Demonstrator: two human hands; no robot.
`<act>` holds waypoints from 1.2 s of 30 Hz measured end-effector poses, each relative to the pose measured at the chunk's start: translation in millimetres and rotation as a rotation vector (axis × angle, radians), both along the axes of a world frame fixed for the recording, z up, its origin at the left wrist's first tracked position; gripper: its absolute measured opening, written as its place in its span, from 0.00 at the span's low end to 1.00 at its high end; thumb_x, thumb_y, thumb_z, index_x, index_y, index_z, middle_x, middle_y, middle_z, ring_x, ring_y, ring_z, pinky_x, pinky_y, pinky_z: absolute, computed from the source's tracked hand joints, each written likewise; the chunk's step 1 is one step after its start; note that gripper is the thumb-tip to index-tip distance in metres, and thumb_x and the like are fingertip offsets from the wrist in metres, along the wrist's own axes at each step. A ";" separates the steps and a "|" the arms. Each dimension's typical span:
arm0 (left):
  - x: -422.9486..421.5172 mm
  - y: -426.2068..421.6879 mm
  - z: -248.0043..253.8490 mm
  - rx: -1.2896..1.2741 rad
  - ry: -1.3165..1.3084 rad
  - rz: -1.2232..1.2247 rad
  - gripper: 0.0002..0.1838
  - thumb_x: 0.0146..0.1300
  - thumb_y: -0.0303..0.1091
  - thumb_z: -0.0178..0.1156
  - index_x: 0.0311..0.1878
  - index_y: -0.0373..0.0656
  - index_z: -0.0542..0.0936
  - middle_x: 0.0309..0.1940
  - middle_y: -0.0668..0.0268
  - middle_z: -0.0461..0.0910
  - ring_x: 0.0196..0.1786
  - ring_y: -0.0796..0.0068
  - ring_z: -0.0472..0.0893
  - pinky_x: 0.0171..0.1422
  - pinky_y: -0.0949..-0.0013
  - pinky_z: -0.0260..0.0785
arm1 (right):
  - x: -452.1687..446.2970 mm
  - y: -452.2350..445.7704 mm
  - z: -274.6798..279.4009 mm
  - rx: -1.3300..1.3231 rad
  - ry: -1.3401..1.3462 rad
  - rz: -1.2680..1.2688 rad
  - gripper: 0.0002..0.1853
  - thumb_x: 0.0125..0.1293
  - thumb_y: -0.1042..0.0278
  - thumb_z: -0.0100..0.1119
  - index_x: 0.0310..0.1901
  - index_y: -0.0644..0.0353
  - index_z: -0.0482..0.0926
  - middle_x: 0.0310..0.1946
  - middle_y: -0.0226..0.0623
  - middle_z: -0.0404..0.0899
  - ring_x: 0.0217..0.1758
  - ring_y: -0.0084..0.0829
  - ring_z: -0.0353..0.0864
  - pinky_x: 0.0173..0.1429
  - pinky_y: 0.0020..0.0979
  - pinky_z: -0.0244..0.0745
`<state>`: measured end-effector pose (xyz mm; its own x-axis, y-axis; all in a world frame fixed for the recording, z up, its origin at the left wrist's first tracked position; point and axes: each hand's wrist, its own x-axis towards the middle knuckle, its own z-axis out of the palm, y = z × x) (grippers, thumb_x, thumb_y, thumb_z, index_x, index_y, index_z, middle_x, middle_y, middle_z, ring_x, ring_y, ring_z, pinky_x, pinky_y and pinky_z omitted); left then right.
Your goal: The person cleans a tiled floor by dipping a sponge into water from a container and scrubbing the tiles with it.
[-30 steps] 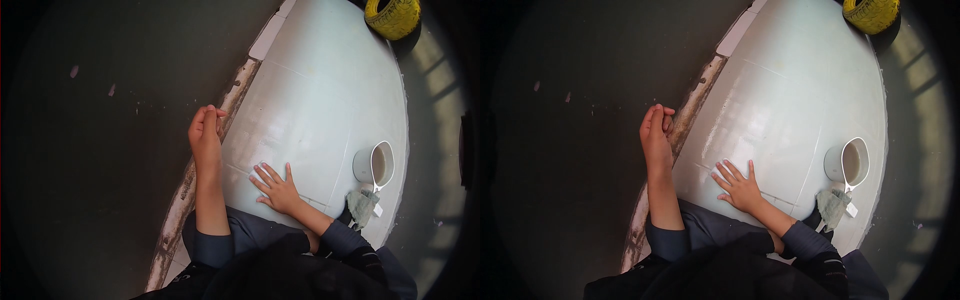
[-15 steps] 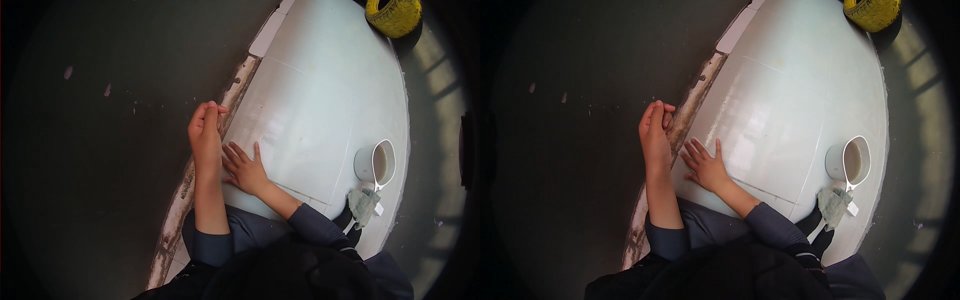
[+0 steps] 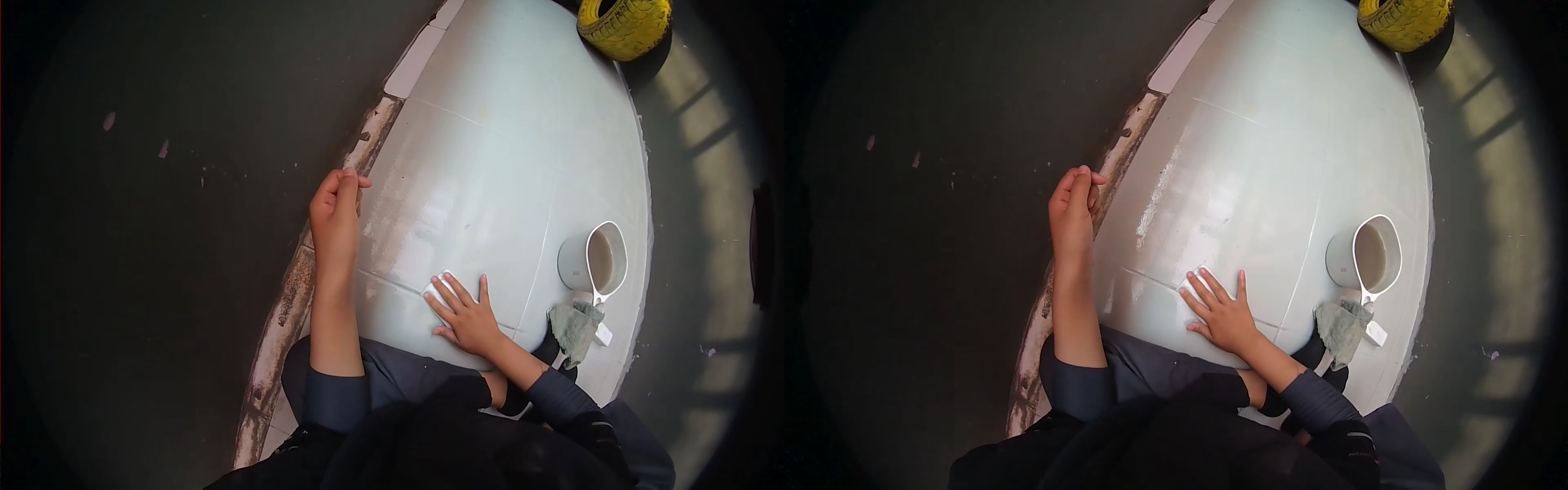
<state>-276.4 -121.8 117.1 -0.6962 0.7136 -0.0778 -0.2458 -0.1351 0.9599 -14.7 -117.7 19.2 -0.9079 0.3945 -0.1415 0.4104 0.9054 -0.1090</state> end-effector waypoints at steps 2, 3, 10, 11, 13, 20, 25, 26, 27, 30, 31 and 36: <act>2.4 0.6 2.9 -0.015 0.040 -0.001 0.14 0.68 0.39 0.49 0.28 0.43 0.76 0.17 0.80 0.56 0.22 0.89 0.53 0.27 0.80 0.44 | -15.6 0.3 -4.2 -0.002 0.029 0.008 0.35 0.58 0.37 0.48 0.66 0.41 0.61 0.71 0.28 0.51 0.75 0.31 0.45 0.64 0.71 0.37; 3.2 1.4 2.2 -0.018 0.040 -0.002 0.14 0.68 0.39 0.49 0.28 0.43 0.76 0.17 0.80 0.56 0.22 0.89 0.53 0.27 0.80 0.44 | -25.4 0.9 -6.5 -0.002 0.063 0.020 0.35 0.58 0.37 0.47 0.66 0.42 0.62 0.71 0.28 0.51 0.75 0.31 0.45 0.64 0.71 0.37; 5.2 2.6 -0.3 -0.049 0.049 -0.008 0.14 0.68 0.39 0.49 0.28 0.43 0.76 0.17 0.80 0.56 0.22 0.89 0.52 0.27 0.80 0.43 | -78.3 1.1 -17.2 0.015 0.189 0.047 0.34 0.59 0.37 0.46 0.65 0.42 0.63 0.70 0.28 0.52 0.75 0.30 0.45 0.66 0.69 0.36; 5.0 1.4 -0.6 -0.064 0.037 -0.009 0.15 0.68 0.39 0.49 0.28 0.43 0.76 0.17 0.80 0.56 0.22 0.89 0.52 0.27 0.80 0.43 | -76.2 1.1 -17.3 0.020 0.185 0.056 0.34 0.58 0.37 0.47 0.65 0.41 0.63 0.71 0.27 0.52 0.75 0.30 0.45 0.66 0.69 0.36; 1.4 -0.1 -6.4 -0.065 0.061 -0.008 0.15 0.68 0.39 0.49 0.28 0.43 0.76 0.17 0.80 0.55 0.22 0.89 0.52 0.27 0.80 0.43 | -56.2 2.1 -14.3 0.017 0.161 0.048 0.34 0.58 0.37 0.47 0.65 0.40 0.62 0.71 0.27 0.52 0.75 0.30 0.45 0.66 0.69 0.37; 4.9 0.5 0.8 -0.064 0.043 -0.018 0.15 0.68 0.39 0.49 0.28 0.43 0.76 0.17 0.81 0.55 0.21 0.89 0.52 0.27 0.79 0.43 | 51.8 16.2 9.1 0.040 -0.112 0.012 0.37 0.54 0.34 0.48 0.67 0.34 0.58 0.71 0.25 0.51 0.74 0.29 0.46 0.67 0.69 0.36; 5.1 5.1 -4.1 -0.029 0.043 -0.071 0.14 0.68 0.38 0.48 0.28 0.43 0.76 0.16 0.81 0.56 0.20 0.90 0.52 0.26 0.80 0.44 | 52.7 20.4 7.9 0.047 -0.133 0.067 0.38 0.54 0.33 0.46 0.68 0.33 0.56 0.71 0.26 0.50 0.75 0.30 0.46 0.67 0.68 0.34; 6.4 5.2 -3.9 -0.018 0.048 -0.070 0.14 0.68 0.38 0.49 0.28 0.43 0.76 0.16 0.81 0.57 0.20 0.91 0.52 0.25 0.80 0.44 | 52.0 20.5 7.6 0.045 -0.140 0.064 0.38 0.54 0.33 0.46 0.68 0.33 0.56 0.71 0.26 0.50 0.75 0.30 0.46 0.67 0.68 0.34; 8.7 5.7 -2.7 -0.018 0.041 -0.075 0.14 0.68 0.38 0.49 0.28 0.43 0.76 0.16 0.81 0.57 0.20 0.91 0.52 0.25 0.80 0.44 | 50.5 20.3 7.6 0.037 -0.136 0.072 0.38 0.54 0.33 0.46 0.68 0.33 0.56 0.72 0.26 0.49 0.75 0.31 0.45 0.68 0.68 0.34; 14.0 10.1 1.4 0.021 0.024 -0.097 0.14 0.68 0.37 0.49 0.28 0.43 0.75 0.16 0.81 0.57 0.20 0.91 0.53 0.25 0.80 0.44 | 31.4 21.1 5.0 0.039 -0.107 0.094 0.38 0.54 0.34 0.47 0.68 0.34 0.56 0.72 0.26 0.48 0.75 0.31 0.44 0.68 0.68 0.34; 15.1 11.1 1.0 0.013 0.031 -0.112 0.14 0.68 0.37 0.49 0.28 0.43 0.75 0.16 0.81 0.57 0.20 0.91 0.53 0.25 0.80 0.44 | 19.1 20.4 2.1 0.041 -0.078 0.112 0.38 0.54 0.34 0.47 0.68 0.35 0.56 0.72 0.27 0.48 0.75 0.31 0.44 0.68 0.68 0.34; 16.6 11.1 -6.6 -0.014 0.045 -0.122 0.14 0.68 0.37 0.49 0.28 0.43 0.75 0.16 0.81 0.58 0.20 0.92 0.54 0.25 0.81 0.44 | -68.7 10.2 -20.5 0.036 0.142 0.061 0.40 0.55 0.33 0.47 0.68 0.41 0.57 0.72 0.29 0.47 0.76 0.31 0.40 0.68 0.68 0.31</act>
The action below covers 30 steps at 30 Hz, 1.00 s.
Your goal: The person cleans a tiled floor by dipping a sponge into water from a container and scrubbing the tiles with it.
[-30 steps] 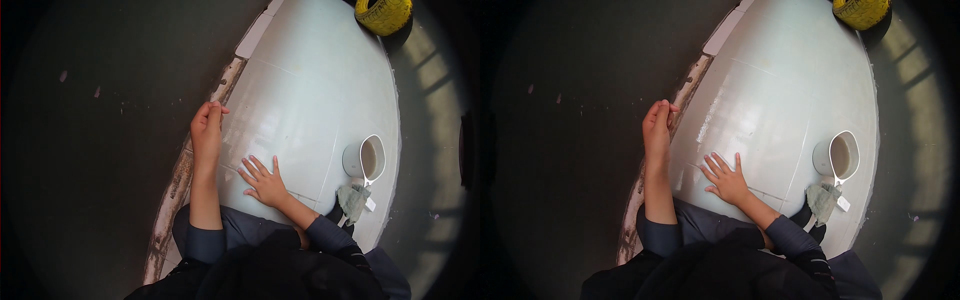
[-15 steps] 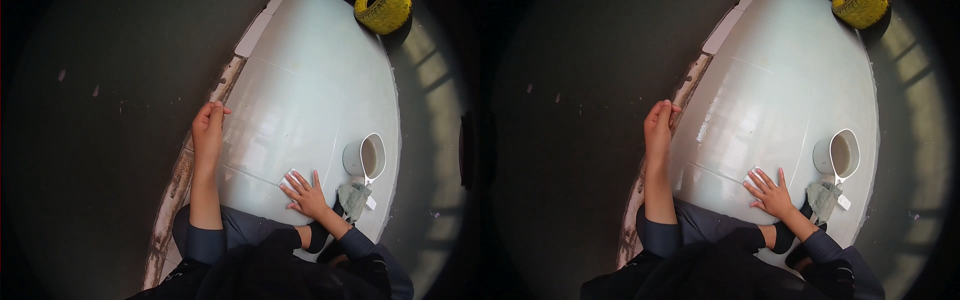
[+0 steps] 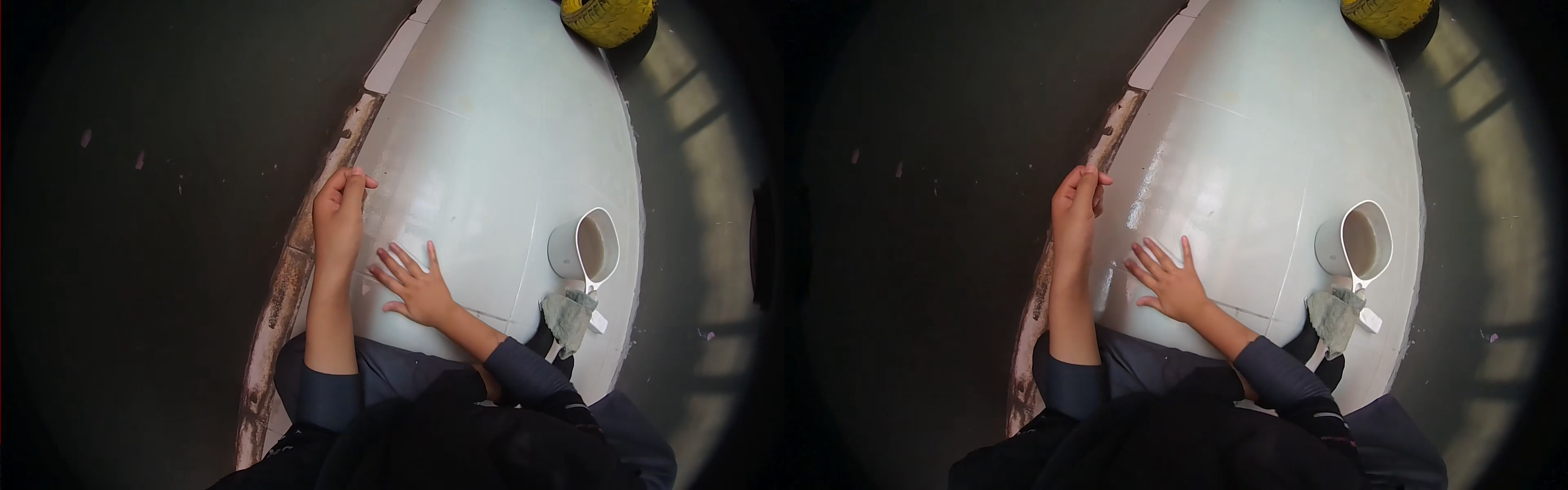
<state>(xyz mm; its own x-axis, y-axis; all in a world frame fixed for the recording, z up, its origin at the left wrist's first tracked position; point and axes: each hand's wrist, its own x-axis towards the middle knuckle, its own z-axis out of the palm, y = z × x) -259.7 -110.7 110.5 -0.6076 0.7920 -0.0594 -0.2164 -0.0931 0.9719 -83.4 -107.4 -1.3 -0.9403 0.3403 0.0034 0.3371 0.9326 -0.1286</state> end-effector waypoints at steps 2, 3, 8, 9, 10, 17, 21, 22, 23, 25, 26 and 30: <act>-0.5 -1.1 -2.5 -0.021 0.016 0.004 0.14 0.68 0.37 0.49 0.28 0.43 0.75 0.16 0.81 0.58 0.20 0.92 0.54 0.25 0.81 0.44 | -33.2 -12.3 -0.4 -0.015 -0.010 -0.055 0.40 0.55 0.32 0.47 0.68 0.42 0.57 0.72 0.29 0.46 0.76 0.31 0.39 0.68 0.68 0.31; 0.0 -1.6 -3.4 -0.022 0.018 0.006 0.14 0.68 0.37 0.49 0.28 0.43 0.75 0.16 0.81 0.58 0.20 0.92 0.54 0.25 0.81 0.44 | -40.3 -15.4 0.5 -0.037 -0.022 -0.109 0.41 0.56 0.31 0.46 0.68 0.42 0.57 0.73 0.29 0.46 0.76 0.31 0.38 0.68 0.68 0.30; -3.8 -6.9 -9.8 -0.059 0.030 0.017 0.13 0.67 0.36 0.50 0.27 0.41 0.75 0.17 0.82 0.58 0.23 0.92 0.54 0.27 0.80 0.45 | 8.5 -5.0 4.0 -0.026 0.006 -0.044 0.43 0.52 0.29 0.47 0.69 0.38 0.56 0.73 0.27 0.45 0.76 0.30 0.37 0.68 0.68 0.26; -4.4 -6.4 -9.1 -0.057 0.030 0.019 0.13 0.67 0.36 0.50 0.27 0.41 0.75 0.17 0.82 0.58 0.23 0.92 0.54 0.27 0.80 0.45 | 30.5 -0.9 8.7 -0.037 -0.046 -0.045 0.43 0.51 0.28 0.47 0.69 0.38 0.56 0.73 0.27 0.45 0.76 0.30 0.38 0.68 0.68 0.26; -4.5 -6.5 -8.4 -0.049 0.028 0.017 0.13 0.67 0.36 0.50 0.27 0.41 0.75 0.17 0.82 0.58 0.23 0.91 0.54 0.27 0.80 0.45 | 55.6 2.4 13.3 -0.049 -0.100 -0.045 0.44 0.50 0.28 0.48 0.69 0.37 0.56 0.73 0.28 0.46 0.76 0.30 0.39 0.68 0.68 0.26; 6.8 1.0 -2.9 -0.049 0.006 -0.049 0.14 0.68 0.37 0.50 0.27 0.41 0.75 0.17 0.82 0.56 0.22 0.91 0.53 0.26 0.80 0.44 | 167.3 17.2 24.3 0.061 -0.351 -0.046 0.48 0.46 0.19 0.40 0.69 0.36 0.55 0.72 0.30 0.46 0.76 0.34 0.40 0.65 0.73 0.24; 12.7 1.7 2.5 -0.059 0.037 -0.094 0.14 0.68 0.37 0.50 0.27 0.41 0.75 0.17 0.82 0.56 0.23 0.91 0.53 0.27 0.80 0.44 | 140.2 15.1 19.1 0.022 -0.298 -0.031 0.49 0.47 0.19 0.38 0.69 0.37 0.55 0.72 0.34 0.46 0.76 0.36 0.40 0.65 0.73 0.24; 12.8 1.1 4.3 -0.048 0.018 -0.110 0.14 0.68 0.37 0.50 0.27 0.41 0.75 0.18 0.81 0.56 0.23 0.91 0.54 0.27 0.80 0.45 | 127.2 14.7 19.0 0.019 -0.279 -0.016 0.49 0.46 0.19 0.39 0.69 0.37 0.55 0.72 0.33 0.47 0.76 0.36 0.40 0.65 0.73 0.24; 12.9 2.3 5.6 -0.034 0.001 -0.126 0.14 0.68 0.38 0.50 0.27 0.41 0.75 0.18 0.81 0.57 0.24 0.91 0.54 0.27 0.80 0.45 | 112.5 14.6 17.8 0.020 -0.281 -0.024 0.49 0.46 0.19 0.39 0.69 0.37 0.55 0.72 0.33 0.47 0.76 0.36 0.40 0.65 0.73 0.24; 13.3 4.8 4.2 -0.031 0.009 -0.136 0.14 0.68 0.38 0.50 0.27 0.41 0.75 0.18 0.81 0.58 0.24 0.90 0.55 0.28 0.80 0.46 | 80.3 14.2 12.9 0.017 -0.181 0.041 0.48 0.47 0.20 0.39 0.68 0.36 0.56 0.72 0.33 0.47 0.76 0.36 0.39 0.66 0.72 0.25; 12.6 4.8 2.5 -0.031 0.018 -0.139 0.14 0.68 0.38 0.50 0.27 0.41 0.75 0.19 0.80 0.59 0.24 0.90 0.55 0.28 0.80 0.47 | 61.2 13.5 9.6 0.018 -0.179 0.043 0.48 0.47 0.20 0.39 0.68 0.36 0.56 0.72 0.33 0.47 0.76 0.36 0.39 0.66 0.72 0.25; 14.2 6.0 -6.3 -0.028 0.070 -0.113 0.14 0.68 0.38 0.49 0.28 0.43 0.76 0.16 0.82 0.59 0.20 0.92 0.54 0.24 0.82 0.45 | 22.0 11.3 4.4 0.027 -0.044 -0.009 0.46 0.48 0.21 0.39 0.68 0.36 0.57 0.72 0.33 0.47 0.76 0.35 0.39 0.66 0.71 0.27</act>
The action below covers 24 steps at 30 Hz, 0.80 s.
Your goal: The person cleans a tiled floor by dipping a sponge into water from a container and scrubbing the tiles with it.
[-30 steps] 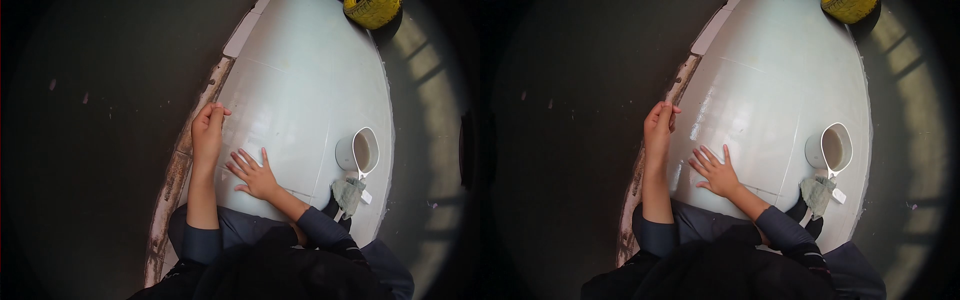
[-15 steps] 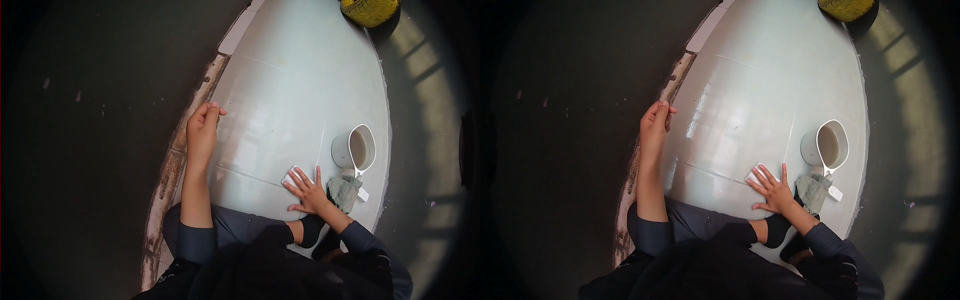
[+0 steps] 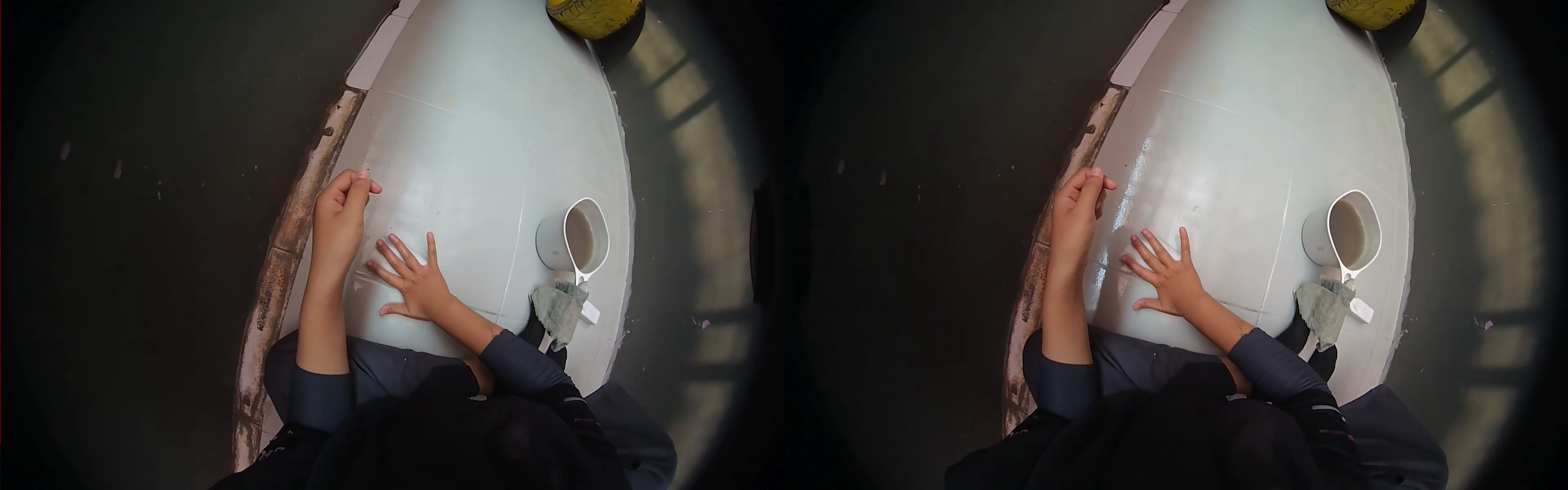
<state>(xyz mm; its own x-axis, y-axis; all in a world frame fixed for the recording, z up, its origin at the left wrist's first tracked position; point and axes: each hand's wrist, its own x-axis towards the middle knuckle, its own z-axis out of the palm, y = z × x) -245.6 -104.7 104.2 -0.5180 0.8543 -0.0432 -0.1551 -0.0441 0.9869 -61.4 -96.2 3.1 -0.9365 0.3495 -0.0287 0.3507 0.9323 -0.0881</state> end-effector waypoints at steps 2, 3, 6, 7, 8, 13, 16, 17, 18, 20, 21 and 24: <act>-1.6 -3.1 -3.7 -0.027 0.013 0.006 0.14 0.68 0.38 0.49 0.28 0.43 0.76 0.16 0.83 0.59 0.20 0.93 0.55 0.25 0.82 0.45 | 2.0 -1.5 -2.0 0.015 0.015 -0.014 0.47 0.47 0.21 0.40 0.68 0.37 0.58 0.72 0.34 0.47 0.76 0.36 0.39 0.66 0.71 0.27; -3.7 -5.1 -7.0 -0.030 0.017 0.011 0.14 0.68 0.38 0.49 0.28 0.43 0.76 0.16 0.83 0.59 0.20 0.93 0.55 0.25 0.82 0.45 | 12.1 -0.3 -0.8 0.012 0.019 -0.009 0.47 0.47 0.21 0.40 0.68 0.37 0.58 0.72 0.34 0.47 0.76 0.36 0.39 0.66 0.71 0.27; -12.1 -13.1 -13.3 -0.064 0.013 0.023 0.14 0.68 0.38 0.49 0.28 0.43 0.76 0.16 0.83 0.59 0.20 0.93 0.55 0.25 0.82 0.45 | 60.7 -1.8 7.3 0.056 -0.124 -0.074 0.48 0.46 0.20 0.41 0.68 0.37 0.58 0.72 0.36 0.47 0.76 0.37 0.39 0.66 0.71 0.27; -13.7 -13.7 -13.3 -0.061 -0.005 0.021 0.14 0.68 0.38 0.49 0.28 0.43 0.76 0.16 0.83 0.59 0.20 0.93 0.55 0.25 0.82 0.45 | 81.8 -1.7 10.7 0.069 -0.169 -0.086 0.48 0.45 0.20 0.41 0.68 0.37 0.58 0.72 0.36 0.47 0.76 0.37 0.40 0.66 0.71 0.26; -13.5 -12.1 -12.7 -0.054 -0.024 0.017 0.14 0.68 0.38 0.49 0.28 0.43 0.76 0.16 0.83 0.59 0.20 0.93 0.55 0.25 0.82 0.45 | 103.3 -0.9 13.0 0.077 -0.174 -0.087 0.48 0.45 0.20 0.41 0.68 0.37 0.58 0.72 0.36 0.47 0.76 0.37 0.40 0.66 0.71 0.26; 0.4 -0.2 -4.7 -0.044 -0.027 -0.019 0.14 0.68 0.38 0.49 0.28 0.42 0.76 0.16 0.83 0.59 0.20 0.92 0.55 0.25 0.82 0.45 | 138.9 -4.2 13.3 0.067 -0.226 -0.146 0.47 0.48 0.19 0.39 0.67 0.38 0.59 0.72 0.37 0.48 0.76 0.39 0.41 0.65 0.73 0.26; 3.2 -0.5 1.8 -0.064 -0.015 -0.045 0.14 0.68 0.38 0.50 0.28 0.42 0.76 0.18 0.81 0.60 0.23 0.91 0.56 0.27 0.81 0.47 | 125.5 -7.7 11.0 0.059 -0.208 -0.202 0.47 0.48 0.19 0.39 0.67 0.39 0.59 0.72 0.38 0.47 0.76 0.40 0.40 0.64 0.74 0.27; 4.5 -0.3 3.4 -0.054 -0.013 -0.060 0.14 0.67 0.38 0.51 0.27 0.41 0.76 0.19 0.80 0.62 0.25 0.90 0.58 0.30 0.81 0.50 | 119.3 -8.4 10.5 0.057 -0.198 -0.230 0.47 0.48 0.19 0.39 0.67 0.39 0.58 0.72 0.37 0.47 0.76 0.40 0.40 0.63 0.74 0.27; 6.0 0.7 4.6 -0.054 -0.016 -0.069 0.14 0.67 0.38 0.51 0.27 0.41 0.76 0.19 0.80 0.62 0.25 0.90 0.58 0.30 0.81 0.50 | 109.2 -8.1 9.4 0.056 -0.201 -0.238 0.47 0.48 0.19 0.39 0.67 0.39 0.58 0.72 0.37 0.47 0.76 0.40 0.40 0.63 0.74 0.27; 7.8 2.0 7.3 -0.043 -0.028 -0.077 0.14 0.67 0.39 0.51 0.27 0.41 0.75 0.20 0.79 0.64 0.26 0.89 0.59 0.32 0.81 0.52 | 79.3 -6.0 5.3 0.022 -0.100 -0.178 0.48 0.48 0.19 0.39 0.68 0.39 0.58 0.72 0.37 0.46 0.76 0.39 0.38 0.63 0.74 0.27; 8.8 2.5 7.0 -0.043 -0.026 -0.079 0.14 0.67 0.39 0.51 0.27 0.41 0.75 0.20 0.79 0.64 0.26 0.89 0.59 0.32 0.81 0.52 | 62.6 -4.9 1.9 0.022 -0.098 -0.181 0.48 0.48 0.19 0.39 0.68 0.39 0.58 0.72 0.37 0.46 0.76 0.39 0.38 0.63 0.74 0.27; 11.5 3.6 2.3 -0.078 -0.004 -0.107 0.15 0.67 0.39 0.51 0.27 0.41 0.75 0.20 0.79 0.65 0.27 0.89 0.60 0.33 0.80 0.52 | 22.6 -5.0 -5.4 0.032 0.026 -0.160 0.47 0.49 0.20 0.38 0.67 0.42 0.60 0.72 0.40 0.46 0.76 0.42 0.39 0.63 0.74 0.26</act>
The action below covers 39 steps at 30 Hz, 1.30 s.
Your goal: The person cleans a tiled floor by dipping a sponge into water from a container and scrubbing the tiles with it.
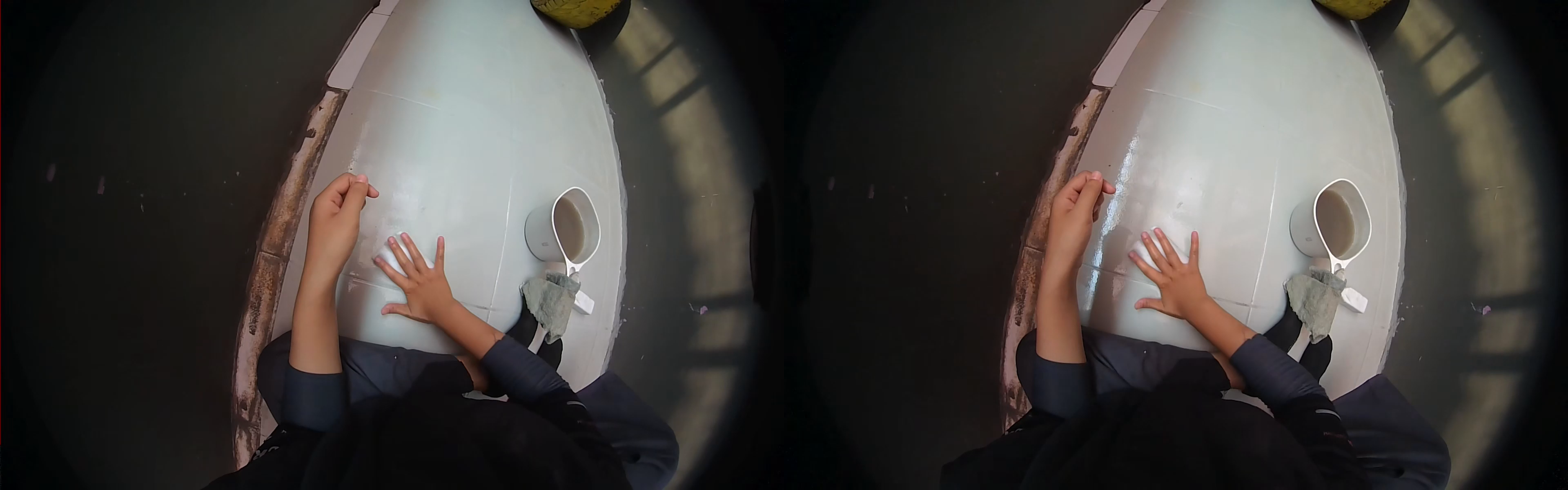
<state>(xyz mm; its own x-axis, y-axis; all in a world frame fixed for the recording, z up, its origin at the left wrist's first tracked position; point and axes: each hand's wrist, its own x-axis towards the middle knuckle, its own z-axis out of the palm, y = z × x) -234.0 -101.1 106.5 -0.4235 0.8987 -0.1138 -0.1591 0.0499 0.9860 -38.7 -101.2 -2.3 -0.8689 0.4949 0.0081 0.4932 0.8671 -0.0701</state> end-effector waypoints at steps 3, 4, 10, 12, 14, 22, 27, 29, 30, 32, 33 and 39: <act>-1.0 -0.3 -7.0 -0.015 0.029 0.012 0.14 0.67 0.39 0.51 0.28 0.41 0.76 0.19 0.79 0.64 0.25 0.90 0.59 0.29 0.81 0.51 | -10.8 -1.0 0.6 -0.009 0.069 -0.010 0.47 0.47 0.20 0.39 0.67 0.39 0.59 0.72 0.36 0.47 0.76 0.38 0.39 0.65 0.72 0.27; -1.2 -2.1 -7.8 -0.037 -0.028 0.003 0.14 0.68 0.39 0.50 0.29 0.43 0.76 0.18 0.80 0.61 0.22 0.91 0.57 0.27 0.81 0.48 | -3.2 -2.0 0.5 0.009 0.051 0.004 0.47 0.47 0.20 0.39 0.67 0.39 0.60 0.72 0.36 0.47 0.76 0.37 0.39 0.65 0.71 0.27; -8.1 -9.2 -15.7 -0.075 -0.124 0.015 0.14 0.68 0.40 0.48 0.30 0.44 0.75 0.16 0.81 0.57 0.20 0.91 0.54 0.25 0.82 0.45 | 81.7 0.0 9.0 0.010 -0.065 -0.024 0.46 0.50 0.21 0.40 0.66 0.44 0.61 0.71 0.41 0.49 0.76 0.42 0.40 0.64 0.72 0.25; -7.0 -5.6 -15.1 -0.055 -0.136 0.020 0.14 0.68 0.40 0.48 0.30 0.44 0.75 0.16 0.81 0.57 0.20 0.90 0.54 0.25 0.81 0.45 | 114.4 2.3 12.5 0.056 -0.191 -0.092 0.47 0.47 0.20 0.40 0.67 0.39 0.59 0.72 0.37 0.48 0.76 0.39 0.39 0.66 0.71 0.25; -6.5 -2.8 -10.6 -0.033 -0.160 -0.006 0.14 0.69 0.40 0.48 0.30 0.44 0.75 0.16 0.81 0.57 0.20 0.90 0.54 0.25 0.81 0.46 | 126.3 2.0 13.0 0.055 -0.203 -0.107 0.47 0.47 0.20 0.41 0.67 0.39 0.59 0.72 0.37 0.47 0.76 0.40 0.38 0.65 0.71 0.25; 3.1 1.6 5.6 0.034 -0.170 -0.076 0.14 0.68 0.39 0.48 0.30 0.43 0.76 0.17 0.81 0.58 0.21 0.90 0.54 0.25 0.81 0.46 | 71.0 -7.4 6.4 0.000 -0.117 -0.170 0.48 0.47 0.21 0.43 0.68 0.38 0.57 0.73 0.38 0.43 0.76 0.41 0.36 0.64 0.73 0.25; 3.8 -1.1 -1.0 -0.019 -0.206 -0.089 0.14 0.68 0.38 0.48 0.30 0.42 0.76 0.17 0.80 0.59 0.21 0.90 0.55 0.26 0.81 0.47 | -19.7 -13.0 -2.2 -0.016 0.086 -0.120 0.47 0.46 0.21 0.44 0.68 0.37 0.58 0.72 0.36 0.46 0.76 0.38 0.38 0.65 0.71 0.26; 1.9 -5.6 0.4 -0.019 -0.226 -0.108 0.14 0.68 0.38 0.48 0.30 0.42 0.76 0.17 0.80 0.59 0.21 0.90 0.55 0.26 0.81 0.47 | -15.0 -10.9 -3.9 -0.013 0.101 -0.097 0.47 0.46 0.21 0.44 0.68 0.38 0.58 0.72 0.36 0.46 0.76 0.38 0.38 0.66 0.71 0.27; 1.2 -7.9 0.8 -0.023 -0.221 -0.105 0.14 0.68 0.38 0.48 0.30 0.42 0.76 0.17 0.80 0.59 0.21 0.90 0.55 0.26 0.81 0.47 | -8.6 -10.1 -4.1 -0.011 0.106 -0.078 0.47 0.47 0.21 0.44 0.68 0.38 0.58 0.72 0.36 0.46 0.76 0.38 0.38 0.66 0.70 0.27; 0.2 -11.4 1.5 -0.001 -0.239 -0.095 0.14 0.68 0.39 0.48 0.30 0.42 0.76 0.17 0.80 0.59 0.21 0.90 0.55 0.26 0.81 0.47 | 12.4 -8.0 -2.0 -0.018 0.062 -0.080 0.47 0.47 0.21 0.43 0.68 0.38 0.58 0.72 0.36 0.46 0.76 0.38 0.38 0.66 0.70 0.27; -0.5 -12.3 1.6 -0.002 -0.235 -0.097 0.14 0.68 0.39 0.48 0.30 0.42 0.76 0.17 0.80 0.59 0.21 0.90 0.55 0.26 0.81 0.47 | 26.5 -5.4 0.4 -0.017 0.013 -0.082 0.47 0.47 0.21 0.43 0.68 0.38 0.58 0.72 0.36 0.46 0.76 0.38 0.38 0.66 0.70 0.27; 0.4 -10.8 4.6 0.002 -0.214 -0.098 0.14 0.70 0.39 0.46 0.32 0.42 0.75 0.17 0.79 0.57 0.20 0.88 0.53 0.25 0.80 0.46 | 139.8 -0.7 15.9 0.013 -0.233 -0.161 0.47 0.49 0.22 0.42 0.68 0.39 0.57 0.72 0.39 0.45 0.76 0.40 0.36 0.66 0.71 0.25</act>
